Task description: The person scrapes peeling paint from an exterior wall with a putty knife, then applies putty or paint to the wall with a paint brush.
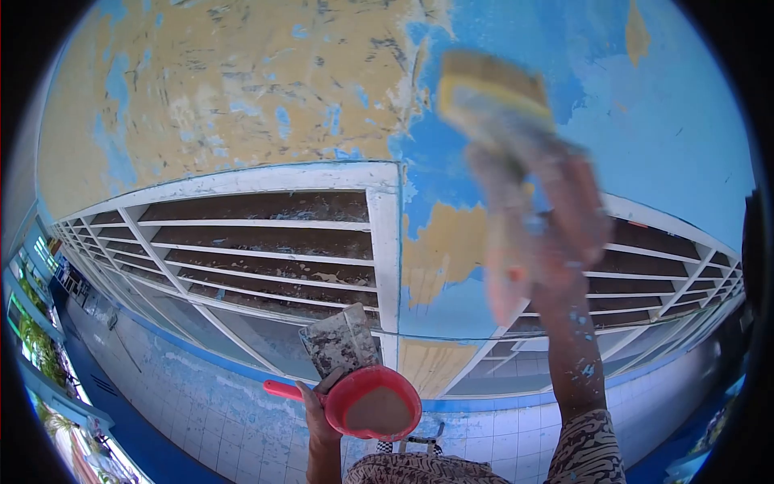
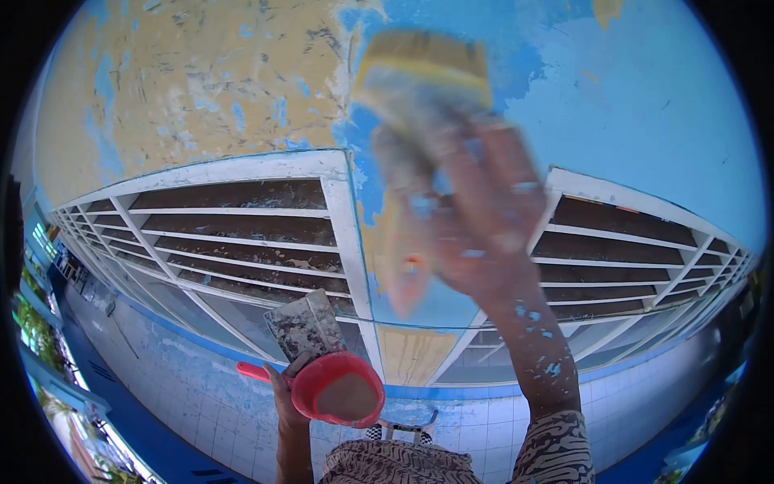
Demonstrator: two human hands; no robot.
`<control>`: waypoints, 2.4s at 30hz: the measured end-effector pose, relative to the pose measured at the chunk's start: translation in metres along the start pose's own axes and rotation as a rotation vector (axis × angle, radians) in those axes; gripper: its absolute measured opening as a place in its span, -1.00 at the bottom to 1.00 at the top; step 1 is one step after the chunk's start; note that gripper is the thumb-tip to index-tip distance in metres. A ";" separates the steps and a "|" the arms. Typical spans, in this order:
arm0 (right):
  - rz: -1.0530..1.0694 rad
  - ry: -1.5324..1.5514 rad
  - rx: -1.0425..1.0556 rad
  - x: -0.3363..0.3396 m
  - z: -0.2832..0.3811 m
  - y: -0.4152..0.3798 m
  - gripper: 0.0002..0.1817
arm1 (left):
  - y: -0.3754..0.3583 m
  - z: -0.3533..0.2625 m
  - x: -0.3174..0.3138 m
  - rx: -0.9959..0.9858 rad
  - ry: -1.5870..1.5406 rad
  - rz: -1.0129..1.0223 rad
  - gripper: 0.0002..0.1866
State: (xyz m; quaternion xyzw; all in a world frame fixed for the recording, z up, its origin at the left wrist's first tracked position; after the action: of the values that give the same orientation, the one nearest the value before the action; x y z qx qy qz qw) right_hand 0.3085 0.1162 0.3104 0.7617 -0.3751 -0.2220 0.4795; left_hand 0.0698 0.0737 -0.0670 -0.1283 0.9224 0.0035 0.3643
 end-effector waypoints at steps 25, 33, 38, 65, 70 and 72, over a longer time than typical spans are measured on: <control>0.524 0.130 -0.429 -0.005 0.126 -0.314 -0.84 | -0.007 0.015 0.069 0.013 0.146 -0.075 0.07; 0.222 0.139 -1.133 0.060 0.052 -0.327 -0.87 | -0.001 0.018 0.076 0.064 0.207 0.002 0.10; 0.047 -0.038 -1.121 0.031 0.122 -0.366 -0.77 | 0.003 0.016 0.077 0.081 0.230 -0.055 0.11; 0.245 0.111 -0.745 0.033 0.047 -0.263 -0.79 | 0.015 0.032 0.094 0.152 0.272 -0.025 0.12; 0.365 -0.076 -0.511 0.020 0.073 -0.296 -0.77 | 0.017 0.042 0.097 0.153 0.224 -0.053 0.03; 0.554 -0.046 -0.478 0.014 0.102 -0.338 -0.85 | 0.017 0.041 0.087 0.139 0.204 -0.028 0.03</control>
State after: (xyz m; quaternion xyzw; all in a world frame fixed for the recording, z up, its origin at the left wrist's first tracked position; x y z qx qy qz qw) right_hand 0.3671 0.1349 -0.0376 0.4924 -0.5152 -0.1825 0.6773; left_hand 0.0325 0.0736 -0.1576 -0.1154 0.9508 -0.0785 0.2767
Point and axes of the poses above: each hand's wrist, its own y-axis towards the middle knuckle, its own x-axis out of the back of the hand, z = x × y, the point moved 7 cm from there along y, towards the middle knuckle, and after that the axes turned 2 degrees about -x, right-handed, at the moved point
